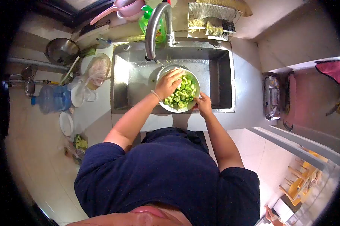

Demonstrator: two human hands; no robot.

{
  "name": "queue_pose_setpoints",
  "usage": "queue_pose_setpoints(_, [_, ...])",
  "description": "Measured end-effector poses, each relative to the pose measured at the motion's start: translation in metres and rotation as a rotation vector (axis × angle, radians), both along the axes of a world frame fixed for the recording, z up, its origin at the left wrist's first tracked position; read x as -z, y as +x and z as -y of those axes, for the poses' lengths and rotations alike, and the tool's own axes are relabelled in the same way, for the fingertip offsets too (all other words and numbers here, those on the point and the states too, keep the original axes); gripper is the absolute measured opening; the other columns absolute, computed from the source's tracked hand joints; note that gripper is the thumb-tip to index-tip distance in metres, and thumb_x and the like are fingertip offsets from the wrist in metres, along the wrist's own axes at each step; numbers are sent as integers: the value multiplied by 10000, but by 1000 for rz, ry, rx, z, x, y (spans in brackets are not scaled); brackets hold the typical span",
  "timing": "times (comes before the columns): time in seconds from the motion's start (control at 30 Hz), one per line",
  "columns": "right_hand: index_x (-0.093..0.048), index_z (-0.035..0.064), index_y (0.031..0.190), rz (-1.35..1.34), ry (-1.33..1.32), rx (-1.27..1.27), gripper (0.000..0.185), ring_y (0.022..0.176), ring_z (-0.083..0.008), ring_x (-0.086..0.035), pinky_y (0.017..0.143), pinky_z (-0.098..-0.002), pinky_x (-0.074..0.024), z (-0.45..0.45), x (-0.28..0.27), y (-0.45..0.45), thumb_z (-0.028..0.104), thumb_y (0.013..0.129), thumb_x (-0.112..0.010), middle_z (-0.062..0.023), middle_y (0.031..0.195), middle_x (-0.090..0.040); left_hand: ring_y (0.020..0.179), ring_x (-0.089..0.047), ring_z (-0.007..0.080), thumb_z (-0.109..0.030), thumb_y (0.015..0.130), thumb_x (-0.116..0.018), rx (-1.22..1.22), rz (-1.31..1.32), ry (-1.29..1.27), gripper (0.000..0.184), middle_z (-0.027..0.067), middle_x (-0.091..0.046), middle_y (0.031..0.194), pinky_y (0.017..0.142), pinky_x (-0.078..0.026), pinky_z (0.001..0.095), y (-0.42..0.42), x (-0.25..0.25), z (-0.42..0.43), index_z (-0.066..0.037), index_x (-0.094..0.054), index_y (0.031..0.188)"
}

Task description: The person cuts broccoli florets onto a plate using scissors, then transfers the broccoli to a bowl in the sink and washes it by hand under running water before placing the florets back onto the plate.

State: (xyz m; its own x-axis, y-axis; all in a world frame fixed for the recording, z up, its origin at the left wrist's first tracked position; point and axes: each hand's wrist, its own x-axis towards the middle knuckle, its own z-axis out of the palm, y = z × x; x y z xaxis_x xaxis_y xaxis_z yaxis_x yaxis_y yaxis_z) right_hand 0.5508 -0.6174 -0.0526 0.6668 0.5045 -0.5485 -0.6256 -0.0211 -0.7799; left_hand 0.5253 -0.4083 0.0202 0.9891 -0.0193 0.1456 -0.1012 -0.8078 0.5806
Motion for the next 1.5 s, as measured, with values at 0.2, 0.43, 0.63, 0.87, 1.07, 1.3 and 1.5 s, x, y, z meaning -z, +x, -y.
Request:
queue_pose_setpoints(0.2, [-518, 22, 1126, -10, -11, 27, 340, 542, -189, -611, 458, -286, -521, 4, 8, -1, 1, 787, -515, -123, 764, -620, 1177, -398, 323, -277, 865, -486, -51, 3, -139, 417, 180, -464, 1229, 989, -307, 403, -1, 4, 8, -53, -469, 1216])
queue_pose_setpoints(0.43, [-518, 25, 1128, 8, 14, 56, 332, 506, -175, -597, 436, -277, -512, 9, 1, 2, -6, 797, -509, -123, 744, -618, 1199, -374, 308, -285, 834, -514, 18, 131, 73, 431, 125, -431, 1276, 1002, -288, 404, 7, -24, 10, -99, -478, 1222])
queue_pose_setpoints(0.63, [-521, 21, 1119, -20, 10, 78, 323, 537, -170, -603, 442, -274, -513, 9, 2, -1, -7, 798, -509, -126, 770, -617, 1271, -285, 272, -394, 830, -485, 312, -174, 380, 557, 81, -338, 1364, 1044, -211, 415, 25, 0, 31, -112, -383, 1299])
queue_pose_setpoints(0.87, [-522, 7, 1117, -63, 25, 118, 329, 546, -187, -607, 453, -287, -523, 15, 23, -17, -23, 791, -501, -133, 804, -615, 1218, -360, 300, -354, 816, -528, 178, 30, 84, 497, 135, -467, 1245, 1043, -212, 422, 8, -16, 35, -105, -460, 1240])
queue_pose_setpoints(1.07, [-508, -4, 1098, -1, -5, 164, 279, 688, -204, -632, 490, -317, -550, 33, 31, -12, 19, 820, -482, -109, 909, -609, 975, -544, 288, -82, 783, -571, -487, 101, -354, 236, 169, -568, 1025, 844, -433, 356, -40, 46, -28, -30, -559, 1013])
queue_pose_setpoints(1.3, [-520, 10, 1083, -10, -109, 421, 284, 548, -186, -602, 416, -291, -522, 57, 34, -6, -1, 799, -505, -116, 819, -608, 978, -538, 319, -153, 833, -542, -1158, -752, -907, 446, 181, -451, 1207, 823, -453, 429, -99, 215, -122, -17, -364, 1219])
queue_pose_setpoints(1.5, [-490, 20, 1125, -22, -124, 542, 327, 547, -183, -595, 437, -290, -526, 89, 48, -15, 4, 799, -510, -109, 816, -605, 1016, -502, 326, -69, 798, -524, -1306, -684, -1204, 419, 148, -479, 1107, 708, -511, 455, -89, 284, -87, -65, -395, 1197])
